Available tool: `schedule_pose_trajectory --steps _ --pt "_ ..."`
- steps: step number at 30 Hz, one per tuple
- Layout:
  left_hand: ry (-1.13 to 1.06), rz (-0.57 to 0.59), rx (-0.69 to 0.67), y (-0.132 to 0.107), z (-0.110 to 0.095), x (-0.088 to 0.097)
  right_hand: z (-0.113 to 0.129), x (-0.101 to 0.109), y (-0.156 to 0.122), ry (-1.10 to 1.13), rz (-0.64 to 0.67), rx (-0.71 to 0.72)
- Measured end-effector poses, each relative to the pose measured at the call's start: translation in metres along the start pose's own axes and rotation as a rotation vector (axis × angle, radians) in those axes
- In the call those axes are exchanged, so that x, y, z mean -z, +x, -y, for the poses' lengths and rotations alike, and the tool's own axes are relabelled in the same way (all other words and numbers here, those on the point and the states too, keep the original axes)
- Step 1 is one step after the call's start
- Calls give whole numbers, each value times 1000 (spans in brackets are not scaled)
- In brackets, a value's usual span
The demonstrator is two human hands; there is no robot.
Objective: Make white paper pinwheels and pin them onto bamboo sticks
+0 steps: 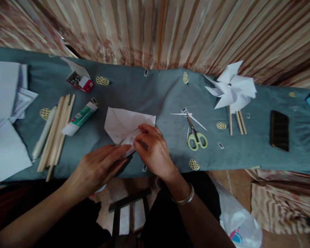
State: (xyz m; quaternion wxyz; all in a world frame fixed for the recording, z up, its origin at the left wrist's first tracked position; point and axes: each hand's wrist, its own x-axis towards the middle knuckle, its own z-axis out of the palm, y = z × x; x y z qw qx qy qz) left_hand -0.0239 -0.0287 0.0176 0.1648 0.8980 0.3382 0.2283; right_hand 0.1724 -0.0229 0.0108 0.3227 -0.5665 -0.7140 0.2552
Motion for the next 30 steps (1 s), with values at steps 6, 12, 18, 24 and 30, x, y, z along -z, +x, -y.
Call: schedule_pose_trajectory --steps 6,12,18,24,30 --pt "-3 16 -20 -3 3 -4 1 -4 0 -85 -19 30" --pt "-8 14 -11 -1 1 -3 0 -5 -1 -85 -30 24" --pt "-2 1 -13 -1 2 -5 2 -6 1 -67 -42 4" --pt "-5 -5 7 -1 2 -5 3 -9 2 -79 -52 7" --pt "-22 -4 23 -1 2 -5 4 -11 2 -102 -61 -3"
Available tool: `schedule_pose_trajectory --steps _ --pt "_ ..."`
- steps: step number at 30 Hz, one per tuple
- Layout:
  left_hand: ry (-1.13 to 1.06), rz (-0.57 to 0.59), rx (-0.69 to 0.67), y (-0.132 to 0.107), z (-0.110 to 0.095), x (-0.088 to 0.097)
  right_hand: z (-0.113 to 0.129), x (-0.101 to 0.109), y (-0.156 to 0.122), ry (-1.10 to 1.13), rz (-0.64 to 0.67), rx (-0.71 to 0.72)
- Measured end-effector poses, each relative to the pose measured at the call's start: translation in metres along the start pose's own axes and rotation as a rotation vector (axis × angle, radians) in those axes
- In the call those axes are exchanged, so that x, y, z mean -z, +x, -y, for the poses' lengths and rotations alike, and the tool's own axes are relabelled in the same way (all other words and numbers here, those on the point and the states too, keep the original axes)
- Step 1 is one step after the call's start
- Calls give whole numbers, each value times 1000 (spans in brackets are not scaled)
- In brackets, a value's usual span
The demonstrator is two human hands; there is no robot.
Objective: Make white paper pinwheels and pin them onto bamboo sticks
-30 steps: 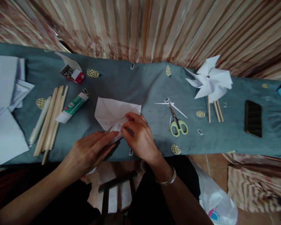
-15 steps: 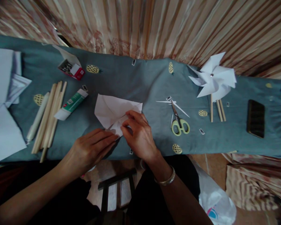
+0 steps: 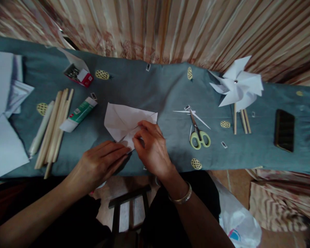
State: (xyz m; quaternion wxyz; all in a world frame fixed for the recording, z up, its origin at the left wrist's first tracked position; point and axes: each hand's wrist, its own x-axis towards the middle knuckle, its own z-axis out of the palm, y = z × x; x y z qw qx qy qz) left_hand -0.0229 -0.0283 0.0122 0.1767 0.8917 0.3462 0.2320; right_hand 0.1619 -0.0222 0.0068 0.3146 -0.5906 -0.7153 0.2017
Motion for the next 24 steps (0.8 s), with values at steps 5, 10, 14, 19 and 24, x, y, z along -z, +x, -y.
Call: schedule_pose_trajectory --steps 5,10,14,19,24 --pt "-9 5 0 0 0 0 0 0 0 8 1 -1" --pt "3 5 8 -2 0 -2 0 1 0 6 11 -4" --pt "1 5 6 -2 0 -1 0 -1 -1 -4 4 17" --pt "1 -2 1 0 -1 -1 -1 -4 -4 -50 -2 114" --pt "13 5 -3 0 -1 0 -2 -5 -6 -110 22 192"
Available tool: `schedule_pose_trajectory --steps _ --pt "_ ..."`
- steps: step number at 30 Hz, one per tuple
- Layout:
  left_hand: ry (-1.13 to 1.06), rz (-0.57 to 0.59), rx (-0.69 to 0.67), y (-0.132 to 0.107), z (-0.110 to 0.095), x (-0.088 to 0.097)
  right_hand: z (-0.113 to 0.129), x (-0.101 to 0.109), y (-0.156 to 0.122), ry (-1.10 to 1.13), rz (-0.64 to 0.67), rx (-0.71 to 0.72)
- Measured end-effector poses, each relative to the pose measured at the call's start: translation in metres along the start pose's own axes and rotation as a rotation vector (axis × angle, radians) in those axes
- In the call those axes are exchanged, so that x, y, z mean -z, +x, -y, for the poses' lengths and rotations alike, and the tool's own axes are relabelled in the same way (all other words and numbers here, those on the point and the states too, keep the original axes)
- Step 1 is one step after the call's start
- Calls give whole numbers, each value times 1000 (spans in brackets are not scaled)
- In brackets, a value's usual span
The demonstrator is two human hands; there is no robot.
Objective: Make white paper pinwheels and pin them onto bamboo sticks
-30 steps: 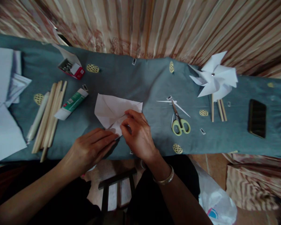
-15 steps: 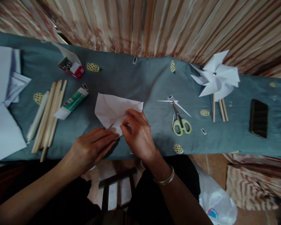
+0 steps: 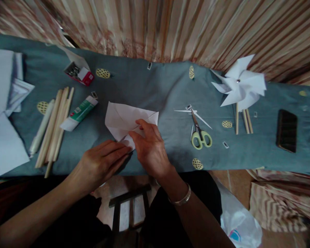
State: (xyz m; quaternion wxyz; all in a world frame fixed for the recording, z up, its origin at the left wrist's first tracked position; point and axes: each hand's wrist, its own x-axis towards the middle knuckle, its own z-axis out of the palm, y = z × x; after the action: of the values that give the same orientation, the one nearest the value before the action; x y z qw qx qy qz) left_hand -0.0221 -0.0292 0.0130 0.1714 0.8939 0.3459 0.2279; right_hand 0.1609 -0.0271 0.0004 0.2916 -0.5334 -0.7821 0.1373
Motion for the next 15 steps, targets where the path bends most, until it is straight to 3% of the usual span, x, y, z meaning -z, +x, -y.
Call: schedule_pose_trajectory --steps 9,15 --pt "-9 -1 -2 2 -1 1 8 -2 -2 -214 76 73" --pt "18 20 19 3 -3 2 13 -12 -3 -288 35 91"
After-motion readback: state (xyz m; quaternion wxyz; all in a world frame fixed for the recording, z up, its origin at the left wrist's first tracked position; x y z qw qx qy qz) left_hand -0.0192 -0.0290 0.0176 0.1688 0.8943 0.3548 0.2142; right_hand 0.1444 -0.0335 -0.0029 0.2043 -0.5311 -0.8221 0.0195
